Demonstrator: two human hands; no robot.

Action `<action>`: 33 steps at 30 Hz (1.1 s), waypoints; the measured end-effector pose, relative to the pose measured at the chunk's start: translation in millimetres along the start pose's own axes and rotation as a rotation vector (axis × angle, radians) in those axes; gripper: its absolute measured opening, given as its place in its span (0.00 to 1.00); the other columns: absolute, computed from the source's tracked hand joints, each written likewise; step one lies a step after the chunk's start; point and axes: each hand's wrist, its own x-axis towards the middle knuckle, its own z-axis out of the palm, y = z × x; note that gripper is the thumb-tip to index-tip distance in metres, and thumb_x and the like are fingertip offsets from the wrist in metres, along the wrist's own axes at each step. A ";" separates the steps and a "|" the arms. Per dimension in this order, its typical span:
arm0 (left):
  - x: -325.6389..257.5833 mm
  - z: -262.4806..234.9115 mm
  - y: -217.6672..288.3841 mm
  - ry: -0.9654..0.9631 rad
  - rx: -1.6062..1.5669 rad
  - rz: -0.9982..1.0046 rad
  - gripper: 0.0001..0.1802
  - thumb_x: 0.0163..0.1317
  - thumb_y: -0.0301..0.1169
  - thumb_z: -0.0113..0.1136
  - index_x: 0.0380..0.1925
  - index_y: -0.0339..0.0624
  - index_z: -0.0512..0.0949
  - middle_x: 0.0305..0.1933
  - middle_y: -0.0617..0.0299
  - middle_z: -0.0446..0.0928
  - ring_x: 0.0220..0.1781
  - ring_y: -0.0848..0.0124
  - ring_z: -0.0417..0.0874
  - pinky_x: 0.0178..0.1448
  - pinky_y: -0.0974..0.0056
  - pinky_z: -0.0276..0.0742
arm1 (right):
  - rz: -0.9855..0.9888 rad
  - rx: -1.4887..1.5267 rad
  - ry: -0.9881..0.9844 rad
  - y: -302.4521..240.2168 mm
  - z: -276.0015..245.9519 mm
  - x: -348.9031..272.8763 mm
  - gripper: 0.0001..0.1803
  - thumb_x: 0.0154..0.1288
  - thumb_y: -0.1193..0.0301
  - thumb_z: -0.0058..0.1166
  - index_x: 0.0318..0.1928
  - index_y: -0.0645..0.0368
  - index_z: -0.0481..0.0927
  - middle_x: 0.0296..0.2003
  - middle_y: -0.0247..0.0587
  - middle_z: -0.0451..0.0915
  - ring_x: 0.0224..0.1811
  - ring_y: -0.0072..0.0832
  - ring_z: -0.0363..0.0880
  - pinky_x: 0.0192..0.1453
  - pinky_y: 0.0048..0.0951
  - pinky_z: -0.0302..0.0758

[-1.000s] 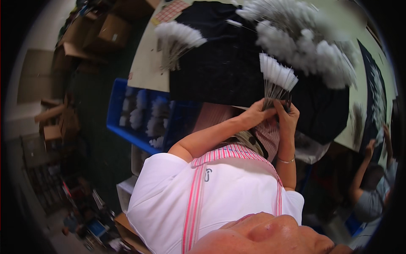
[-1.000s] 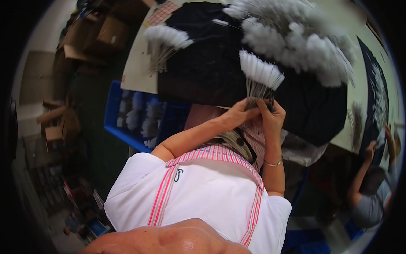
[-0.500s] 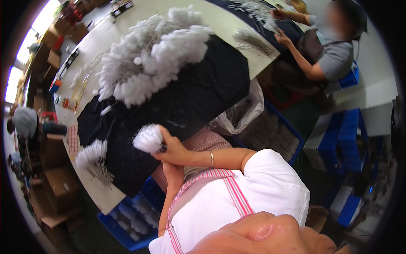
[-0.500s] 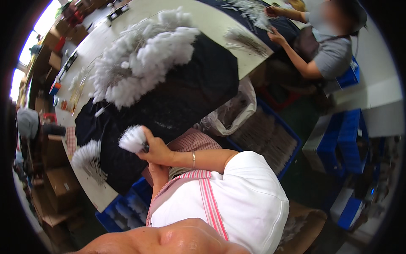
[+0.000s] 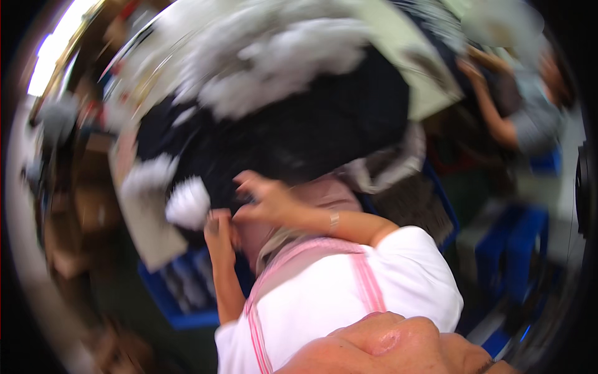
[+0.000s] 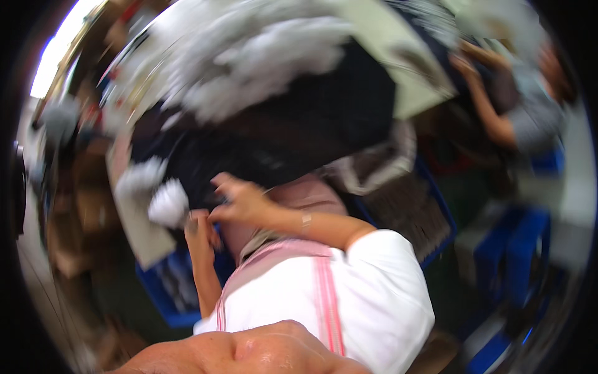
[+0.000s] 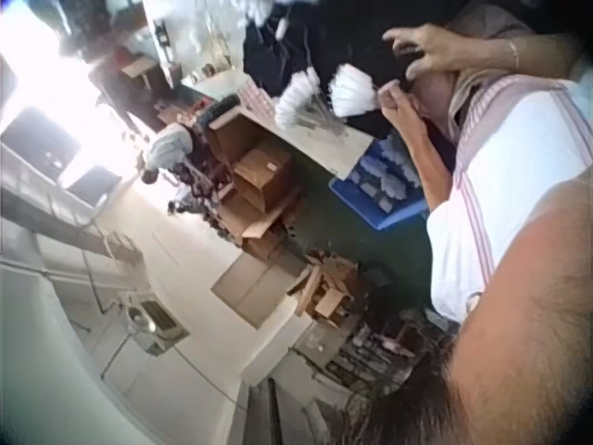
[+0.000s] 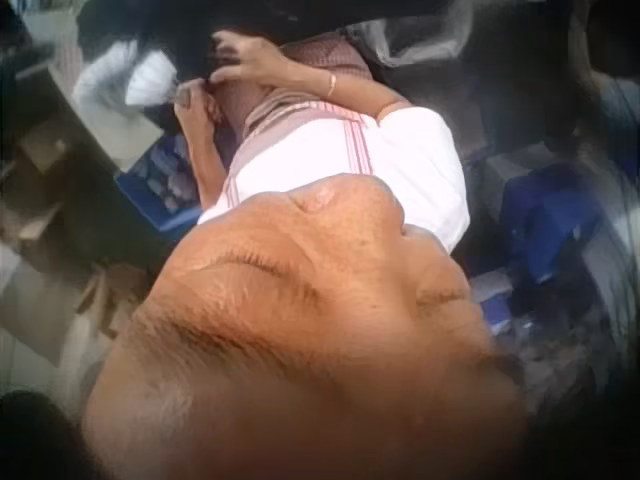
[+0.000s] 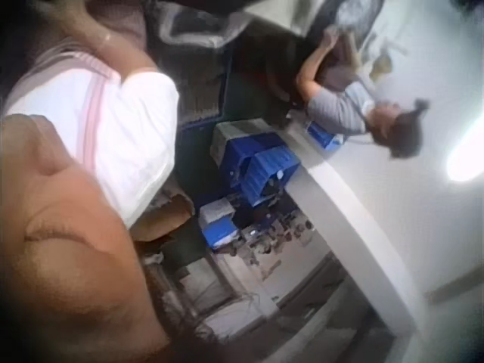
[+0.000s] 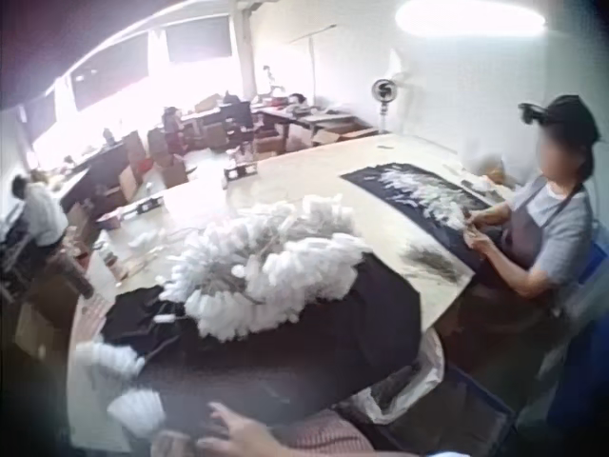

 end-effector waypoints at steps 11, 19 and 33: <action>108.1 -200.5 23.5 0.936 1.009 0.205 0.30 0.56 0.52 0.58 0.36 0.28 0.74 0.38 0.37 0.76 0.42 0.44 0.78 0.49 0.48 0.71 | 0.320 0.150 0.051 28.7 -28.6 -21.2 0.22 0.58 0.68 0.61 0.50 0.65 0.74 0.35 0.33 0.77 0.38 0.18 0.73 0.44 0.20 0.70; 144.4 -167.9 28.3 0.810 0.988 0.028 0.36 0.54 0.55 0.58 0.38 0.24 0.73 0.40 0.34 0.76 0.45 0.44 0.78 0.52 0.51 0.72 | 0.288 0.108 0.034 36.5 -24.6 -22.6 0.19 0.59 0.70 0.61 0.48 0.66 0.74 0.32 0.33 0.76 0.35 0.18 0.73 0.41 0.18 0.73; 191.0 -248.0 -12.3 0.333 1.068 0.044 0.31 0.60 0.48 0.55 0.48 0.25 0.73 0.47 0.35 0.75 0.50 0.45 0.76 0.54 0.51 0.69 | 0.436 0.227 0.070 33.7 -55.0 -21.1 0.24 0.53 0.58 0.63 0.45 0.63 0.77 0.29 0.41 0.80 0.30 0.25 0.78 0.36 0.27 0.75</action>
